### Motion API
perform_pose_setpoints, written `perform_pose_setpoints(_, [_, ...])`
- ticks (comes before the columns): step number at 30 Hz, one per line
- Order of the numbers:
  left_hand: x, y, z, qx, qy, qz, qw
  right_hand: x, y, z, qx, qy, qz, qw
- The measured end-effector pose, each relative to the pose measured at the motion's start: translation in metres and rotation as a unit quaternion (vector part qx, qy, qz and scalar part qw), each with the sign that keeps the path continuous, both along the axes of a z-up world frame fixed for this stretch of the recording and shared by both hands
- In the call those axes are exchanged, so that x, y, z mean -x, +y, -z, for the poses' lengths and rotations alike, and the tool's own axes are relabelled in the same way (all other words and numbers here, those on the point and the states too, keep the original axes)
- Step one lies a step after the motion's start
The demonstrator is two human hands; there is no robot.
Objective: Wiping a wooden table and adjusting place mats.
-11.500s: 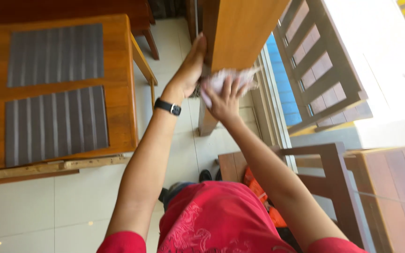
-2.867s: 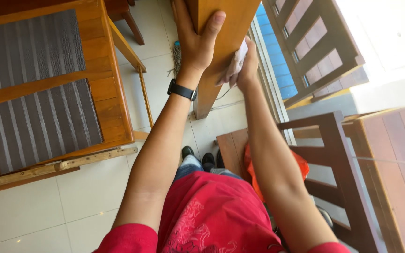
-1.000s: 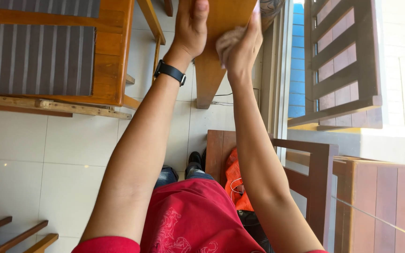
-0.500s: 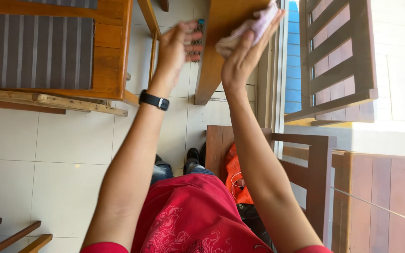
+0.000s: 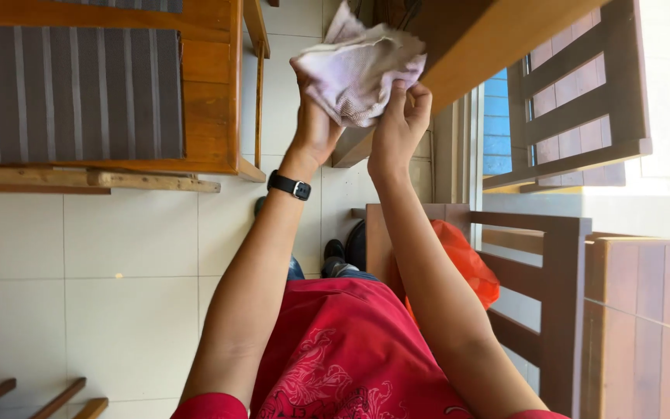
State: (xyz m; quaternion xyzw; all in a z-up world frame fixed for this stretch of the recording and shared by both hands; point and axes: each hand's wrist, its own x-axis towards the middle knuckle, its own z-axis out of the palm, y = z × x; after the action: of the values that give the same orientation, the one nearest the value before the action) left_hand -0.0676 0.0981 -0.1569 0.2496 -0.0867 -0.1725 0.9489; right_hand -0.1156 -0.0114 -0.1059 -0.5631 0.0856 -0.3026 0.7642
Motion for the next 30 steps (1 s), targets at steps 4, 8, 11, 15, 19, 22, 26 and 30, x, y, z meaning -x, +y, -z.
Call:
perform_pose_setpoints(4, [-0.005, 0.013, -0.020, 0.080, 0.022, 0.040, 0.996, -0.016, 0.024, 0.002, 0.045, 0.091, 0.074, 0.992])
perform_pose_setpoints(8, [-0.042, -0.025, 0.051, -0.004, 0.030, -0.066, 0.997, -0.023, 0.003, 0.035, 0.258, 0.128, 0.305, 0.908])
perform_pose_setpoints(11, [-0.040, -0.055, 0.052, 0.193, -0.121, 0.033, 0.973, -0.012, -0.029, 0.039, 0.130, 0.019, 0.324, 0.937])
perform_pose_setpoints(15, [-0.040, -0.070, -0.052, -0.066, -0.081, 0.081, 0.991, -0.008, -0.051, -0.018, 0.259, -0.044, 0.408, 0.875])
perform_pose_setpoints(19, [-0.023, -0.100, -0.085, -0.186, -0.270, -0.076, 0.942, -0.013, -0.086, -0.029, 0.277, -0.048, 0.383, 0.880])
perform_pose_setpoints(22, [-0.012, -0.116, -0.079, -0.259, -0.320, -0.208, 0.887, -0.027, -0.098, -0.020, 0.267, -0.061, 0.371, 0.887])
perform_pose_setpoints(26, [-0.033, -0.121, -0.034, -0.317, -0.322, -0.214, 0.866, -0.043, -0.075, -0.025, 0.259, -0.124, 0.355, 0.889])
perform_pose_setpoints(30, [-0.042, -0.115, 0.000, -0.217, -0.268, -0.139, 0.928, -0.050, -0.072, -0.008, 0.239, -0.122, 0.360, 0.894])
